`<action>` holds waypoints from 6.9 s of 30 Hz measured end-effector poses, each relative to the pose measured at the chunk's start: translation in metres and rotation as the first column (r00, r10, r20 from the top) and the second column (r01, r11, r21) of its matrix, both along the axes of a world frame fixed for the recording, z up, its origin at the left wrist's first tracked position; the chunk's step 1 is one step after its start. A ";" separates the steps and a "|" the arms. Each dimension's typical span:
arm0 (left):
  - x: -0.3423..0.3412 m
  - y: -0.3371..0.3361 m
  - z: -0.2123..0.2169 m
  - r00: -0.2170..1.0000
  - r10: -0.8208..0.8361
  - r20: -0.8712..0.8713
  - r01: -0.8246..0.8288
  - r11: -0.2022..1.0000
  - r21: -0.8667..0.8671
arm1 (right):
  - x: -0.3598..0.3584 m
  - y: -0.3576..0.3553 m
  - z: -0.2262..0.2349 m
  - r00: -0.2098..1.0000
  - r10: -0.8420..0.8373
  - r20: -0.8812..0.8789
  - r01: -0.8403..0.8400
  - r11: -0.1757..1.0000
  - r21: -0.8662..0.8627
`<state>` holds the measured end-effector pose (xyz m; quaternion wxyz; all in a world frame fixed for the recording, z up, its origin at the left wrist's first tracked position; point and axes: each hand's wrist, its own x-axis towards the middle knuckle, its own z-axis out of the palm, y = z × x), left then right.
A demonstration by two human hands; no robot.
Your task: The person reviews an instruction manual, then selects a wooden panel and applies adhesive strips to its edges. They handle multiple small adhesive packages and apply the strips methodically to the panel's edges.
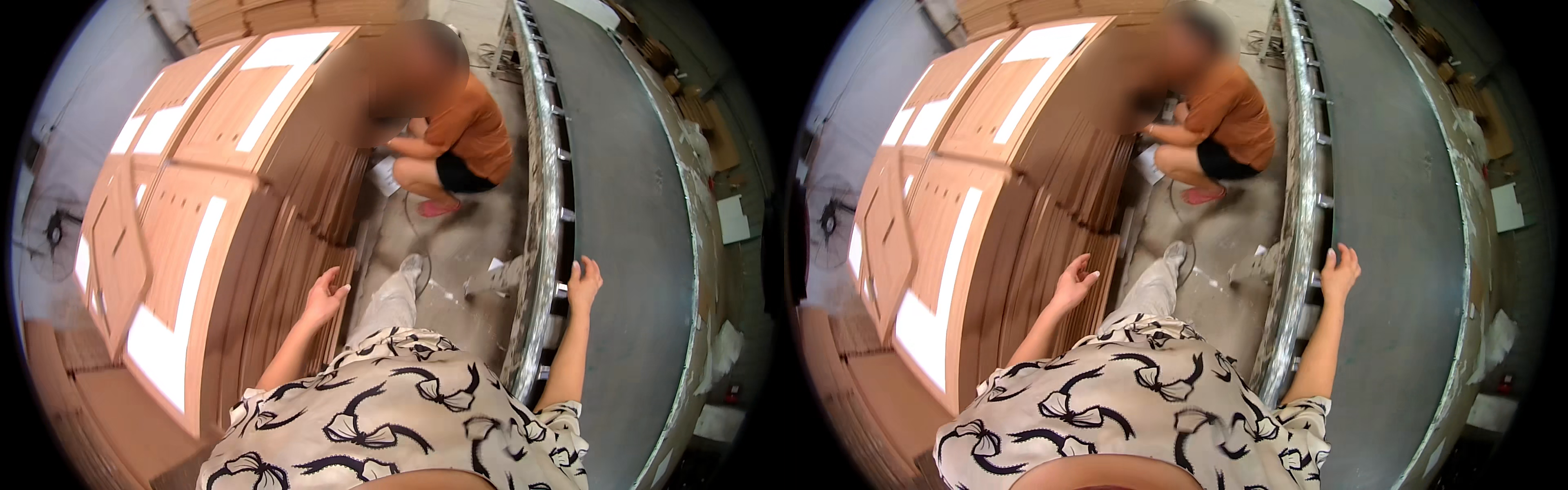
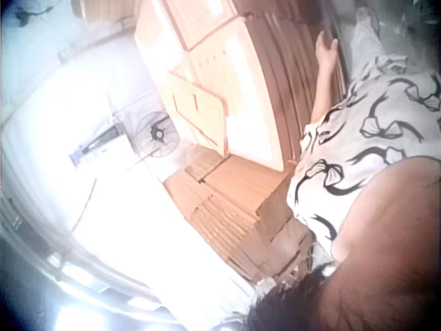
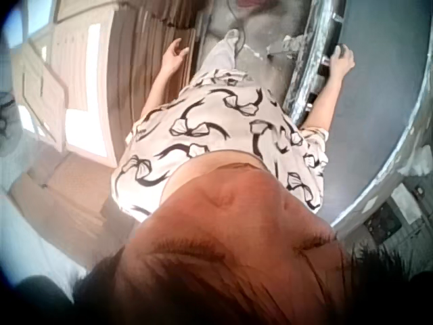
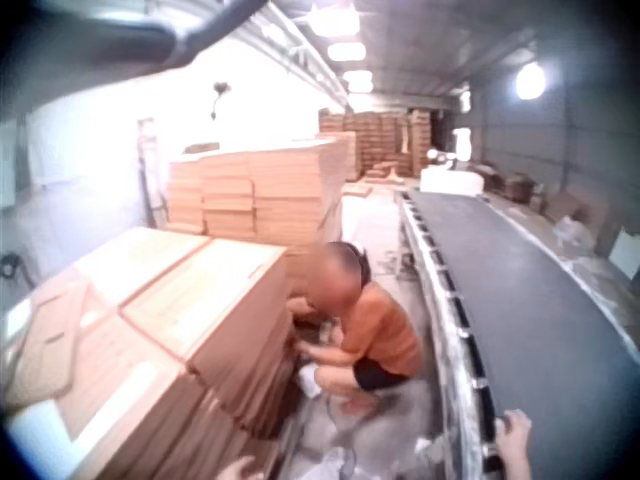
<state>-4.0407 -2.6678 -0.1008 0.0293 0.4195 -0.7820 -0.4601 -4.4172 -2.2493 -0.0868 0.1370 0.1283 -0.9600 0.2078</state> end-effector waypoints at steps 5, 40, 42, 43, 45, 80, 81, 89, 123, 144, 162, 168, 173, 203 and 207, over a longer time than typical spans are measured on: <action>-0.219 -0.066 0.001 0.930 -0.330 -0.162 0.273 0.915 -0.296 | -0.077 0.029 0.014 0.921 -0.381 0.079 0.360 0.912 0.196; -0.774 -0.110 -0.051 -0.088 -0.510 0.855 0.947 0.224 0.231 | -0.127 -0.052 0.058 0.745 -0.436 -0.505 0.663 0.568 0.488; -0.796 -0.119 -0.068 -0.009 -0.666 0.746 0.984 0.128 0.126 | -0.123 -0.050 0.065 0.750 -0.504 -0.429 0.660 0.520 0.542; -0.807 -0.127 -0.074 0.029 -0.736 0.676 0.995 0.086 0.051 | -0.123 -0.053 0.071 0.742 -0.534 -0.404 0.663 0.500 0.557; -0.815 -0.158 -0.091 0.071 -0.808 0.585 0.988 0.139 0.072 | -0.127 -0.050 0.066 0.773 -0.566 -0.287 0.601 0.507 0.618; -1.497 -0.719 -0.066 0.842 -0.475 0.255 0.484 0.875 0.034 | -1.232 -0.655 -0.010 0.989 -0.119 0.083 0.145 0.851 -0.505; -1.520 -0.736 -0.068 0.877 -0.453 0.159 0.459 0.888 -0.005 | -1.274 -0.692 0.004 0.996 -0.094 -0.005 0.076 0.833 -0.548; -1.678 -0.864 -0.098 0.783 -0.510 0.356 0.487 0.859 0.159 | -1.555 -1.040 0.107 0.684 0.725 -0.077 -0.661 0.572 -0.485; -2.780 -1.546 -0.226 0.267 -0.583 0.768 0.639 0.704 0.312 | -2.710 -1.508 -0.107 0.545 0.335 0.769 -0.330 0.928 -0.171; -3.820 -1.663 -0.175 0.651 -0.751 0.116 0.598 0.601 0.530 | -3.686 -1.795 -0.075 0.651 0.392 0.650 -0.342 0.916 -0.211; -4.550 -1.844 -0.164 0.539 -0.819 -0.195 0.635 0.244 0.733 | -4.257 -1.798 -0.121 0.151 0.181 0.972 0.034 0.982 -0.188; -4.833 -1.844 -0.062 0.703 -0.711 0.011 0.459 0.466 0.756 | -4.539 -1.865 -0.055 -0.048 0.095 0.994 0.099 0.991 -0.090; -4.996 -1.926 -0.141 0.752 -0.658 0.041 0.468 0.577 0.669 | -4.746 -1.949 -0.073 0.098 0.160 0.982 -0.044 0.987 -0.156; -6.125 -2.183 -0.106 0.742 -0.634 0.219 0.418 0.693 0.588 | -5.830 -2.196 -0.122 0.302 0.287 0.909 -0.030 0.956 -0.292; -6.310 -2.212 -0.136 0.651 -0.742 0.159 0.559 0.610 0.562 | -5.963 -2.225 -0.107 0.336 0.302 0.892 0.046 0.941 -0.336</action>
